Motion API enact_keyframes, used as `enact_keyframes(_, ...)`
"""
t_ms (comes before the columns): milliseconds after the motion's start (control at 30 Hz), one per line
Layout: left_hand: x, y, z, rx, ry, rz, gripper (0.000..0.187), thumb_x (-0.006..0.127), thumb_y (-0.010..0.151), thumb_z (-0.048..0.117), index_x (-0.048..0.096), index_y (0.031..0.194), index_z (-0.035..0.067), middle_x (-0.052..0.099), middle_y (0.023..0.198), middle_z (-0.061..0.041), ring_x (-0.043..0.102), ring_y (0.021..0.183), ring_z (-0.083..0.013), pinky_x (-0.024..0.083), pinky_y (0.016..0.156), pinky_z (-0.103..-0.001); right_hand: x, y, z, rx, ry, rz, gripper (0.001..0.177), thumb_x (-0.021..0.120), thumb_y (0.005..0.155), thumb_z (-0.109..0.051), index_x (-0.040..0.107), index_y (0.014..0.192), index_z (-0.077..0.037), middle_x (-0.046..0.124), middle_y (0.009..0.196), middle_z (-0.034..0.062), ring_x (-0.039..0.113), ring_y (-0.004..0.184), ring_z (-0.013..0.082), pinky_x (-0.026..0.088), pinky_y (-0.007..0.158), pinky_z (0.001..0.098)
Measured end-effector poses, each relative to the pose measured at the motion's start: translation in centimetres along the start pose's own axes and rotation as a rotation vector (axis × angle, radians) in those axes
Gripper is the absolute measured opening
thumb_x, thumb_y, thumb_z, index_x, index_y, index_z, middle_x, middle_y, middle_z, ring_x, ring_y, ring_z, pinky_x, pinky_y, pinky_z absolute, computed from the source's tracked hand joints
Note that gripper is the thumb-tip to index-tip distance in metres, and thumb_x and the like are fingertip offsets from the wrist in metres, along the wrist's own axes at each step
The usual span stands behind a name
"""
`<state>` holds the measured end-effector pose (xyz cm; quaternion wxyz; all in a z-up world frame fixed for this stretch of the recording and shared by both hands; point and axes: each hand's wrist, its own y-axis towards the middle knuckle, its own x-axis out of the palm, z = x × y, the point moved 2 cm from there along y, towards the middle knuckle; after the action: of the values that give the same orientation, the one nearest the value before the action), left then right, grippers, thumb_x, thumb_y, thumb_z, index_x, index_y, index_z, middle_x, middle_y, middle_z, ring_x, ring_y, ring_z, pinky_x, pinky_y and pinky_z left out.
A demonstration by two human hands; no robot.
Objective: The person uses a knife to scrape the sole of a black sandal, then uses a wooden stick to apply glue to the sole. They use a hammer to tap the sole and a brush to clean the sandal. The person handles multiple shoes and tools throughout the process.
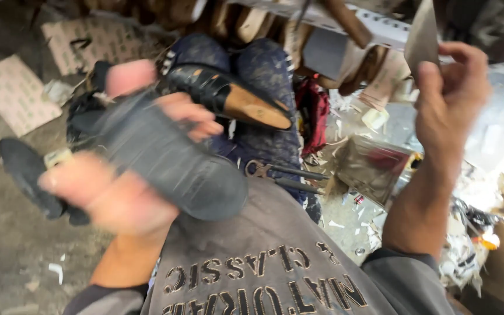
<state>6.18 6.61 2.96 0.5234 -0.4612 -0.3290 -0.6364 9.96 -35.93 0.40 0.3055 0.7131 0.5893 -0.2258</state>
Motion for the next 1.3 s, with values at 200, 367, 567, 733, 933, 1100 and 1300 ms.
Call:
enact_keyframes(200,-3.9,1.8,-0.2,-0.439,-0.229,0.06,0.125,0.1,0.079,0.03,0.015,0.165,-0.002,0.027,0.167,-0.026,0.023,0.153,-0.0535,0.02,0.123,-0.071,4.1,4.8,4.7,0.336,-0.077,-0.047,0.044,0.073,0.099,-0.002,0.05,0.137,-0.006,0.068,0.118,0.0175,0.076,0.098,0.0281,0.069,0.079,0.0406)
enact_keyframes(367,-6.8,-0.1,-2.9,-0.276,0.085,0.113,0.078,0.077,0.085,0.02,0.041,0.149,-0.008,0.044,0.153,-0.03,0.06,0.119,-0.0415,0.059,0.09,-0.046,7.7,8.8,12.7,0.115,-0.449,0.031,0.042,0.08,0.09,-0.02,0.068,0.129,-0.01,0.07,0.113,0.0145,0.069,0.101,0.0287,0.049,0.085,0.0486)
enact_keyframes(567,-5.1,0.8,-1.2,-0.034,-0.008,0.299,0.101,0.084,0.077,0.049,0.04,0.154,0.0,0.065,0.116,-0.022,0.066,0.093,-0.0351,0.058,0.073,-0.043,9.5,12.1,19.4,-0.113,-0.547,0.087,0.045,0.085,0.085,-0.02,0.075,0.126,-0.006,0.075,0.104,0.0168,0.069,0.093,0.0332,0.053,0.079,0.0447)
enact_keyframes(733,-9.6,0.1,0.8,0.167,0.044,0.338,0.104,0.084,0.081,0.054,0.04,0.156,-0.003,0.063,0.122,-0.026,0.066,0.107,-0.0369,0.062,0.085,-0.046,9.5,9.2,7.2,-0.319,-0.543,0.11,0.04,0.081,0.089,-0.011,0.073,0.125,0.003,0.06,0.114,0.0219,0.055,0.102,0.0397,0.048,0.086,0.0478)
enact_keyframes(933,-12.0,2.2,0.7,0.212,-0.084,0.128,0.082,0.071,0.092,0.025,0.033,0.163,0.009,0.057,0.143,-0.023,0.061,0.133,-0.0386,0.058,0.11,-0.06,16.3,0.5,-8.1,-0.352,-0.049,-0.747,0.092,0.058,0.092,-0.063,0.038,0.156,-0.001,0.052,0.15,0.0286,0.051,0.133,0.0407,0.042,0.111,0.0582)
enact_keyframes(1100,-13.6,3.9,0.5,0.241,-0.088,0.17,0.095,0.07,0.089,0.063,0.041,0.16,0.008,0.065,0.133,-0.022,0.065,0.125,-0.0377,0.059,0.107,-0.057,18.7,-1.7,-8.6,-0.433,-0.253,-0.681,0.076,0.063,0.099,-0.052,0.044,0.155,-0.003,0.06,0.148,0.022,0.066,0.126,0.038,0.055,0.102,0.051)
enact_keyframes(1300,-16.4,4.3,0.7,0.205,-0.08,0.081,0.091,0.067,0.094,0.05,0.029,0.168,0.012,0.047,0.164,-0.022,0.051,0.151,-0.0404,0.047,0.126,-0.056,18.1,-3.7,-11.7,-0.131,-0.05,-0.549,0.08,0.078,0.089,-0.039,0.05,0.151,0.003,0.064,0.14,0.0256,0.073,0.101,0.027,0.06,0.08,0.0354)
